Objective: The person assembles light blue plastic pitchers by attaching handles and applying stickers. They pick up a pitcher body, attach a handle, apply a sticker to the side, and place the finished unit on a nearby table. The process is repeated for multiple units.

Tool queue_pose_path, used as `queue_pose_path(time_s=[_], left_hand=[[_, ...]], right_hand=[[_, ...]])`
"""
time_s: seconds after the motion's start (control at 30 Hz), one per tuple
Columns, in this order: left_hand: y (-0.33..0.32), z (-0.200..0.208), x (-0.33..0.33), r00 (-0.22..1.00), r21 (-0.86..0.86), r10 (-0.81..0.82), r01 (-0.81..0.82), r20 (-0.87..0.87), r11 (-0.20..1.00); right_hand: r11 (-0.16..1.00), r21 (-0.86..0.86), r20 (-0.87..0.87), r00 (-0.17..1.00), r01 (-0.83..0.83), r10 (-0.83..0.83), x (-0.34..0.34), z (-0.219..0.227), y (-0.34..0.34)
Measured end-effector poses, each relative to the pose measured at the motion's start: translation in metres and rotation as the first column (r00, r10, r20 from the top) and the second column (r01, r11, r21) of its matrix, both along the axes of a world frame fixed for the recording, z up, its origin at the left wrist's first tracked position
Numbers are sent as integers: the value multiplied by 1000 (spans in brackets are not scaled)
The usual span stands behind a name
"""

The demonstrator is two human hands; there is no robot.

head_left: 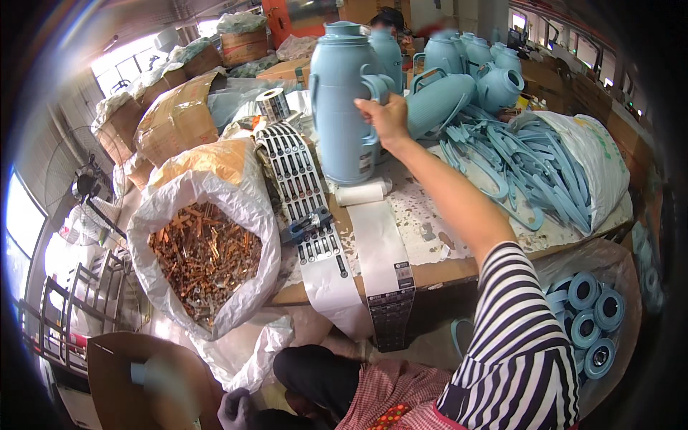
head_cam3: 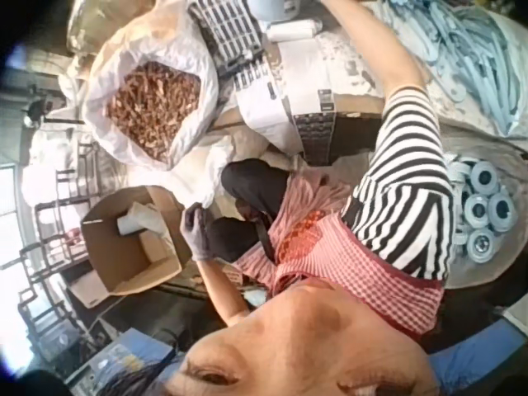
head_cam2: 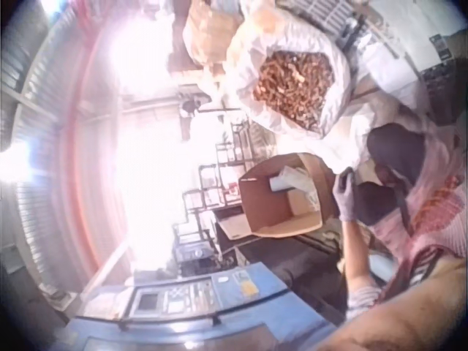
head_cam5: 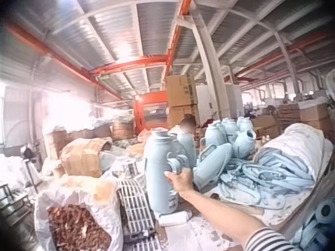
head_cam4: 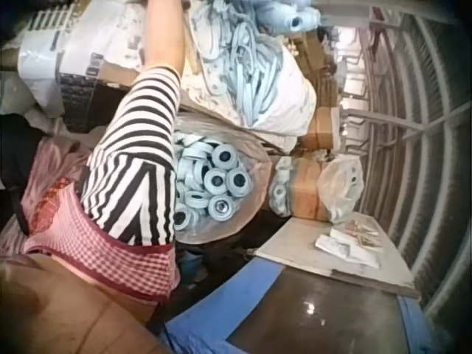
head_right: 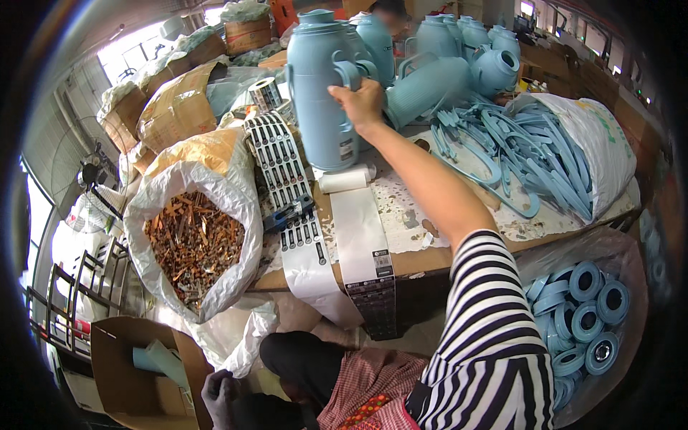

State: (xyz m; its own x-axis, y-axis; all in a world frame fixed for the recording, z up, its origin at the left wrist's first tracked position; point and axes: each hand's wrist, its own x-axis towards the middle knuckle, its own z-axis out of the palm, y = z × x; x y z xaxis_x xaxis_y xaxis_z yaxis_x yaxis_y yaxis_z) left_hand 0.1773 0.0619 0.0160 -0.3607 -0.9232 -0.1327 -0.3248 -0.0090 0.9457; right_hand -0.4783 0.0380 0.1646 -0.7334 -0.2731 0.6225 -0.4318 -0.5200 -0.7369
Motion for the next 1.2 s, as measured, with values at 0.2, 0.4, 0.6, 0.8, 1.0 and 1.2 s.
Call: queue_pose_path(time_s=[0.2, 0.4, 0.6, 0.8, 1.0, 1.2], left_hand=[[-10, -4, -4, 989, 3, -61, 61, 138, 998], [1, -37, 94, 956, 86, 178, -203, 235, 975], [2, -26, 145, 833, 146, 483, -531, 271, 835], [40, -77, 204, 714, 415, 610, -699, 345, 583], [60, -108, 195, 708, 217, 323, -559, 628, 801], [123, -185, 209, 687, 289, 441, -677, 578, 677]], right_hand=[[973, 168, -197, 973, 156, -122, -45, -20, -58], [928, 152, -5, 940, 339, -342, -150, -38, -27], [964, 204, 408, 880, 173, -244, -266, 11, 20], [909, 399, 518, 788, 122, -333, -299, 17, 1], [777, 454, 410, 672, 436, -617, -274, -6, -10], [147, 332, -842, 363, 932, -400, -292, -24, 70]])
